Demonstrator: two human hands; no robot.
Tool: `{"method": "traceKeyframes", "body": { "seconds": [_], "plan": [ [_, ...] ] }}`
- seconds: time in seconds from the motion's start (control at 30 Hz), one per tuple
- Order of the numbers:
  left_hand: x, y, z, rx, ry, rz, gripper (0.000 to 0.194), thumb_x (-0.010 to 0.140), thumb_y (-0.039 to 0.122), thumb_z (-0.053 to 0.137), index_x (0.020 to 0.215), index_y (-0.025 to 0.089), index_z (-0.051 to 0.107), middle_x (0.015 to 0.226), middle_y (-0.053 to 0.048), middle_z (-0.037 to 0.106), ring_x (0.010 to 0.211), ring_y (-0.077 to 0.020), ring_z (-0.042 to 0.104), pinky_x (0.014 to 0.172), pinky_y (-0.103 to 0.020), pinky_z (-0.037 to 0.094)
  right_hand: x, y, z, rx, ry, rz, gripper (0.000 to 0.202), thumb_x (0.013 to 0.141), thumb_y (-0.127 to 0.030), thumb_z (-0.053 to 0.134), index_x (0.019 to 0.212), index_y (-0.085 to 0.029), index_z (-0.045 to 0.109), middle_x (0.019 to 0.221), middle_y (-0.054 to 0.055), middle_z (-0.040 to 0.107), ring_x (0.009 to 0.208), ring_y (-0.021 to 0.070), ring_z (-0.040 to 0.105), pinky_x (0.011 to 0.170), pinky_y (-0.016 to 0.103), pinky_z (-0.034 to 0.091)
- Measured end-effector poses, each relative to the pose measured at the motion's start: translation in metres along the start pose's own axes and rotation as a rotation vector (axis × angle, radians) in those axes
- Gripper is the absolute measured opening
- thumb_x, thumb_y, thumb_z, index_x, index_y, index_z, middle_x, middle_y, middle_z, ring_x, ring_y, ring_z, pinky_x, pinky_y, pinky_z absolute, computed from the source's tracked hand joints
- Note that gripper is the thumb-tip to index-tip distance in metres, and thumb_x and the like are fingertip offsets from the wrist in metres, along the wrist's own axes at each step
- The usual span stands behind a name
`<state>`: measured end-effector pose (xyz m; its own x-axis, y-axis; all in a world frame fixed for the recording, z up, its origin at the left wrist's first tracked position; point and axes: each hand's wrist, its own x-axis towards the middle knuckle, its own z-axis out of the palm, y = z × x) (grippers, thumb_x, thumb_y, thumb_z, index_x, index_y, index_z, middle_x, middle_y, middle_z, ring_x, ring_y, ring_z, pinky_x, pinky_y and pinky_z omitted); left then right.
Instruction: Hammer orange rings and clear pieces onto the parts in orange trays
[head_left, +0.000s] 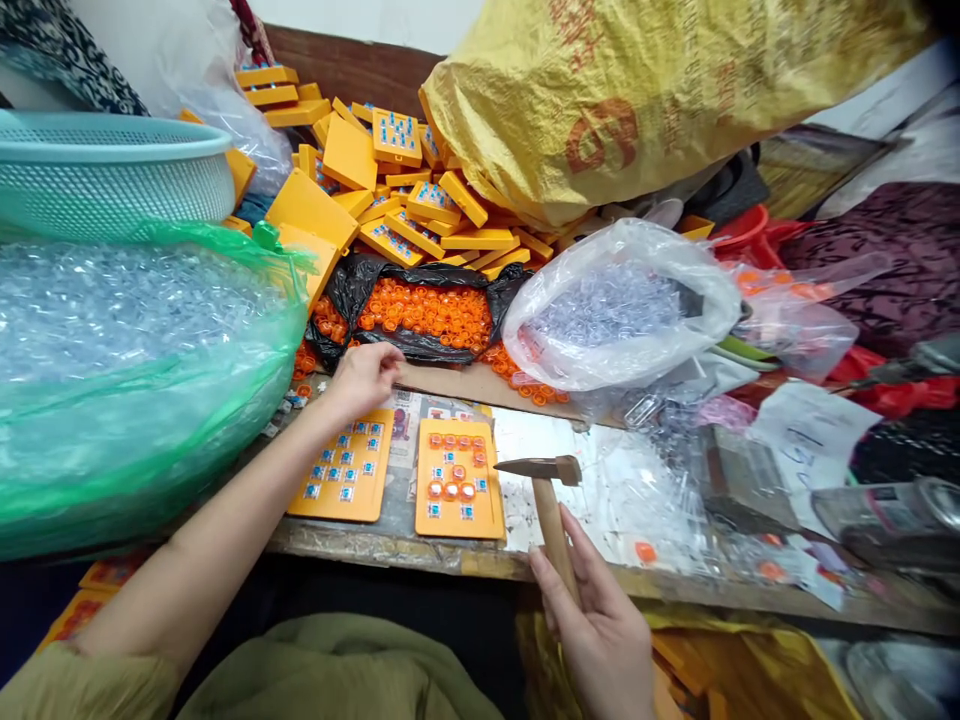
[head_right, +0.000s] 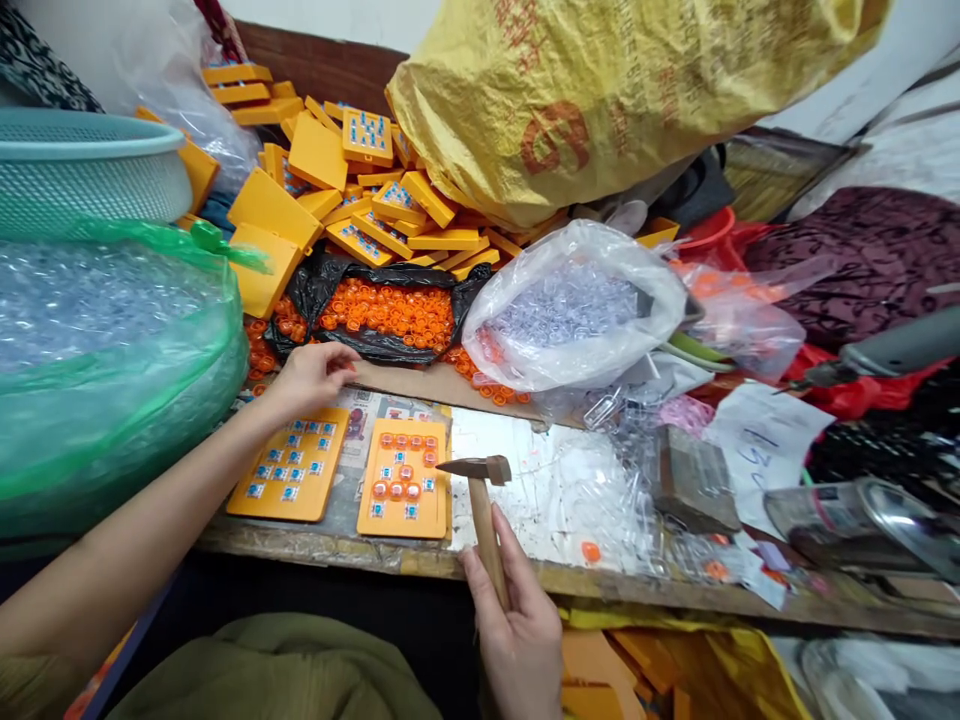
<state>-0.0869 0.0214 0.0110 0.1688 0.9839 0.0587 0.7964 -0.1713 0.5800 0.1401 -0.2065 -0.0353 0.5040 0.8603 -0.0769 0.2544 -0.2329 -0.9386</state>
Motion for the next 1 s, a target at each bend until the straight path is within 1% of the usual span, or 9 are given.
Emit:
{"method": "traceKeyframes", "body": {
  "seconds": [0.17,0.27,0.37,0.47,0.57,0.67,0.8,0.93,1.0],
  "plan": [
    [-0.068,0.03,0.005,-0.375,-0.189,0.143,0.008,0.072,0.017,0.068,0.078,0.016,0.073,0.075,-0.004,0.072,0.067,-0.0156,0.066,0.064,-0.025,0.053,-0.006,0.003,-0.005,-0.036,-0.031,-0.093,0.054,0.081,-0.03,0.067,0.133,-0.023,0.053,0.115,0.003,0.068,0.105,0.0254,0.066,0.076,0.031,0.062],
    [-0.113,0.034,0.016,-0.434,-0.185,0.221,0.006,0.074,0.014,0.067,0.075,0.015,0.073,0.076,-0.005,0.07,0.07,-0.0156,0.066,0.064,-0.024,0.053,-0.011,0.003,-0.008,-0.114,-0.127,-0.164,0.048,0.083,-0.028,0.064,0.129,-0.02,0.057,0.121,0.005,0.065,0.107,0.025,0.065,0.083,0.032,0.059],
    [-0.139,0.029,0.032,-0.426,-0.094,0.262,0.011,0.079,0.011,0.062,0.082,0.014,0.072,0.082,-0.007,0.068,0.075,-0.0149,0.066,0.069,-0.023,0.055,-0.016,0.001,-0.008,-0.217,-0.23,-0.31,0.041,0.085,-0.024,0.062,0.125,-0.017,0.06,0.124,0.007,0.063,0.107,0.0239,0.064,0.09,0.032,0.054],
    [-0.147,0.025,0.045,-0.384,-0.003,0.334,0.016,0.084,0.012,0.056,0.09,0.015,0.071,0.088,-0.008,0.067,0.079,-0.0149,0.066,0.072,-0.023,0.055,-0.02,-0.001,-0.003,-0.262,-0.295,-0.513,0.045,0.085,-0.015,0.059,0.13,-0.022,0.057,0.123,0.006,0.064,0.106,0.0208,0.065,0.092,0.028,0.052],
    [-0.147,0.024,0.05,-0.344,0.054,0.395,0.016,0.086,0.013,0.054,0.092,0.014,0.069,0.087,-0.009,0.067,0.079,-0.015,0.066,0.072,-0.023,0.056,-0.022,-0.004,0.002,-0.288,-0.322,-0.627,0.052,0.088,-0.01,0.053,0.137,-0.026,0.048,0.124,0.005,0.064,0.106,0.0174,0.065,0.091,0.023,0.051],
    [-0.146,0.024,0.05,-0.33,0.061,0.395,0.016,0.086,0.012,0.054,0.092,0.013,0.069,0.087,-0.009,0.067,0.078,-0.0155,0.066,0.072,-0.024,0.056,-0.023,-0.01,0.002,-0.337,-0.325,-0.662,0.054,0.089,-0.01,0.051,0.14,-0.025,0.043,0.122,0.006,0.066,0.104,0.0168,0.067,0.089,0.022,0.052],
    [-0.146,0.023,0.05,-0.35,0.031,0.31,0.012,0.084,0.013,0.057,0.086,0.015,0.069,0.087,-0.007,0.067,0.077,-0.0154,0.066,0.07,-0.023,0.056,-0.023,-0.016,-0.002,-0.355,-0.264,-0.701,0.058,0.088,-0.007,0.051,0.142,-0.027,0.04,0.117,0.007,0.068,0.101,0.0177,0.068,0.087,0.023,0.054],
    [-0.148,0.023,0.051,-0.378,0.036,0.286,0.014,0.083,0.01,0.057,0.085,0.015,0.07,0.085,-0.007,0.067,0.075,-0.0146,0.066,0.07,-0.023,0.055,-0.023,-0.018,-0.002,-0.43,-0.398,-0.697,0.056,0.091,-0.009,0.045,0.143,-0.025,0.038,0.105,0.007,0.072,0.089,0.0149,0.072,0.081,0.018,0.054],
    [-0.149,0.023,0.053,-0.378,0.029,0.269,0.016,0.083,0.01,0.056,0.085,0.016,0.07,0.084,-0.006,0.066,0.075,-0.0144,0.066,0.07,-0.023,0.056,-0.023,-0.017,-0.001,-0.43,-0.434,-0.648,0.052,0.092,-0.012,0.044,0.142,-0.025,0.042,0.107,0.007,0.072,0.09,0.0147,0.071,0.081,0.018,0.054]
  ]
}}
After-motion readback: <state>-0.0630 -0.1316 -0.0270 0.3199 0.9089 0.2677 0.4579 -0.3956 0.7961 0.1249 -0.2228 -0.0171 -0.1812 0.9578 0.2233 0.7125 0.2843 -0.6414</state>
